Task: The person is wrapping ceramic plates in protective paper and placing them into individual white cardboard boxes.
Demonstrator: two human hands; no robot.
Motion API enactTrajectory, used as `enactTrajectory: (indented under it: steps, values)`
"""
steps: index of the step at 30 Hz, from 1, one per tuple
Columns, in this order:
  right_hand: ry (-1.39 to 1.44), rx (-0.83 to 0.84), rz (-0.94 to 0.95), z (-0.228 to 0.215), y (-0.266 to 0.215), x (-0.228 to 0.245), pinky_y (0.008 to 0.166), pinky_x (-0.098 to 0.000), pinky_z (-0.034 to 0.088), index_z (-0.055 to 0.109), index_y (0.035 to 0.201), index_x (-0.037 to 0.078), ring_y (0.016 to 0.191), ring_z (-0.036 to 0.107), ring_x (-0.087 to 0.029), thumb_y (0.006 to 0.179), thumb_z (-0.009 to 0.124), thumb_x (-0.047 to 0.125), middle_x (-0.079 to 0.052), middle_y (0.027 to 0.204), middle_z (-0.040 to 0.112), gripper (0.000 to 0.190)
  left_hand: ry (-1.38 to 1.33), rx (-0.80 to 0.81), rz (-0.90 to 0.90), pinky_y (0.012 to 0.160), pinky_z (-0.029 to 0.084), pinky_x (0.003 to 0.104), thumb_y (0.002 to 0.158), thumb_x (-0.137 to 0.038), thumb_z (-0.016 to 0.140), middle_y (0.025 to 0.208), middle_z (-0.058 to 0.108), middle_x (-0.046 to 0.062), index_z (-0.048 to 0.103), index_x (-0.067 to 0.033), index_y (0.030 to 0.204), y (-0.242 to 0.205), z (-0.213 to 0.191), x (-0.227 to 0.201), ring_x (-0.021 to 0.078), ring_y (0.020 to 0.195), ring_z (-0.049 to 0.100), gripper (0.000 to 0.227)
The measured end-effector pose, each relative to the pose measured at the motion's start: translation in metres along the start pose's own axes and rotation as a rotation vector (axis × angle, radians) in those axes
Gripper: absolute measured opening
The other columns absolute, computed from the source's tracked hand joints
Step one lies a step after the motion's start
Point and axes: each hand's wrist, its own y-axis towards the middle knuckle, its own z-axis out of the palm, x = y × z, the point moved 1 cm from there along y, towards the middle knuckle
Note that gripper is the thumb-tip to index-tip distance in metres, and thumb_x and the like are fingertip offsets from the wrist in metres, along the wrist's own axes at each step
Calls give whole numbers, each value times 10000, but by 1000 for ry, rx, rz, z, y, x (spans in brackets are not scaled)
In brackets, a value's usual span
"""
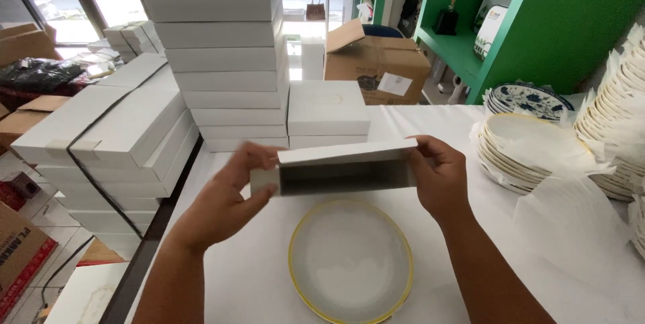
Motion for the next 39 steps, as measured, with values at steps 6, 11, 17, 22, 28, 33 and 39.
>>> enactTrajectory:
  steps: [6, 11, 17, 22, 28, 33, 39]
  values:
    - [91, 69, 89, -2, 0, -26, 826, -425, 586, 753, 1046, 36, 787, 696, -225, 992, 641, 137, -150, 828, 752, 160, 16, 81, 67, 1004, 497, 601, 783, 134, 537, 1278, 725, 288, 846, -45, 972, 3, 18, -21, 514, 1220, 647, 403]
    - [-70, -35, -42, -15, 0, 11, 989, -510, 490, 619, 1240, -13, 1104, 614, -342, 967, 659, 191, -231, 1143, 669, 343, 150, 62, -67, 749, 579, 444, 765, 52, 588, 867, 783, 172, 826, -65, 1012, 8, 21, -22, 341, 824, 712, 363]
    - [-622, 88, 429, -47, -49, 66, 669, -415, 446, 588, 681, 114, 612, 560, -273, 1063, 521, 443, -119, 586, 573, 508, 244, 130, -20, 1031, 480, 450, 804, 10, 505, 1253, 732, 123, 669, -92, 1348, 6, 34, -12, 335, 1196, 645, 577]
    - [-1110, 812, 870, -14, -117, 64, 885, -358, 495, 726, 821, 278, 981, 692, -177, 883, 412, 858, 39, 977, 746, 662, 260, 205, 92, 1148, 394, 390, 843, -28, 453, 1456, 642, 70, 615, -68, 1387, 7, 37, -11, 254, 1396, 538, 569]
    - [-814, 614, 1080, 4, -135, 76, 742, -231, 475, 750, 881, 245, 780, 657, -73, 797, 710, 704, 100, 804, 718, 469, 214, 316, 24, 1104, 431, 365, 853, -24, 403, 1300, 729, 76, 650, -10, 1201, 5, 40, -13, 208, 1564, 387, 427]
    - [-58, 153, 1125, 11, -138, 60, 397, -352, 495, 630, 960, -32, 577, 803, -373, 980, 601, 117, -252, 758, 727, 154, 254, 259, 82, 1192, 342, 399, 843, -45, 450, 1493, 570, 183, 601, 19, 1349, 5, 46, 1, 265, 1493, 424, 532]
    - [-2, -45, 813, -11, -168, -3, 508, -339, 393, 672, 791, -8, 572, 520, -192, 894, 690, 67, -115, 649, 560, 129, 170, 197, 106, 1086, 451, 373, 832, 11, 395, 1461, 619, 141, 610, 40, 1294, 4, 46, -5, 254, 1544, 366, 510]
